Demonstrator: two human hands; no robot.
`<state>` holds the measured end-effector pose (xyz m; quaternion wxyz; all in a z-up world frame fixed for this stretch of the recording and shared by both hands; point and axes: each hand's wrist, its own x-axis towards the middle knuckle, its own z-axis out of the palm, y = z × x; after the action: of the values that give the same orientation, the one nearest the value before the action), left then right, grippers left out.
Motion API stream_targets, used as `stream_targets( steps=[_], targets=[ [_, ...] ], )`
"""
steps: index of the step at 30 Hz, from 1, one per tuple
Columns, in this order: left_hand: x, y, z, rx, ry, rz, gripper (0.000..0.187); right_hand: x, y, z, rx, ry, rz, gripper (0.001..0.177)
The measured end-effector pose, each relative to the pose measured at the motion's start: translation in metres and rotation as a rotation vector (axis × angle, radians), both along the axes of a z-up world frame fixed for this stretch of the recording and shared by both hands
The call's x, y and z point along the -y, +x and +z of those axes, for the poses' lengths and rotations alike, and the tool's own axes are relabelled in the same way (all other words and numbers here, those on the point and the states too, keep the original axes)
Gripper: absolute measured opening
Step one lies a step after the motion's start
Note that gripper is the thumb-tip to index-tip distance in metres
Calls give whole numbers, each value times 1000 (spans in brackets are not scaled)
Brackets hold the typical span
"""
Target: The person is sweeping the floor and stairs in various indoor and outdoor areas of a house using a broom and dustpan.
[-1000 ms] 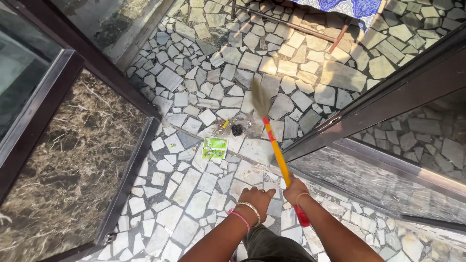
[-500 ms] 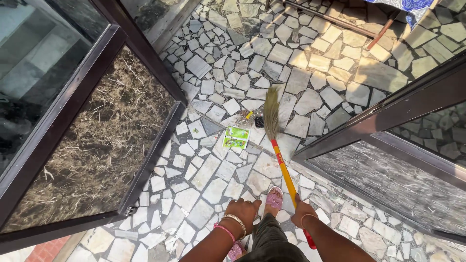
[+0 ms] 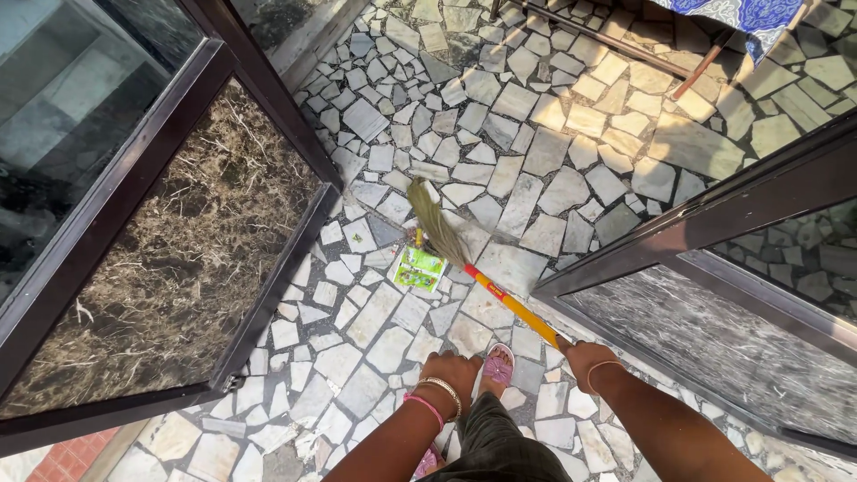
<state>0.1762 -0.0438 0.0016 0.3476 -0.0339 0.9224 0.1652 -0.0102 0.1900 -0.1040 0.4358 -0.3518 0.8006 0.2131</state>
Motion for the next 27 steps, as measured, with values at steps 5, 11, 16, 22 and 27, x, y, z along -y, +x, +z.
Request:
stream_targets(
  steps=[5,11,16,22,27],
  targets=[
    [-16,-15,-6,-125,-36,-34,67,11,-4,33,30,6,131,107],
    [-31,-45,-12,-206,21,-74,39,23,-27,93,18,-65,235,103],
    [-34,-70,0,-157,13,-124,54,-22,-45,113,45,-160,-9,99],
    [-52,-86,0,-139,-7,-156,64,-30,12,95,55,-88,-563,99],
    [-81,-85,-10,-171,48,-220,46,0,65,-77,63,-271,-858,85]
  ],
)
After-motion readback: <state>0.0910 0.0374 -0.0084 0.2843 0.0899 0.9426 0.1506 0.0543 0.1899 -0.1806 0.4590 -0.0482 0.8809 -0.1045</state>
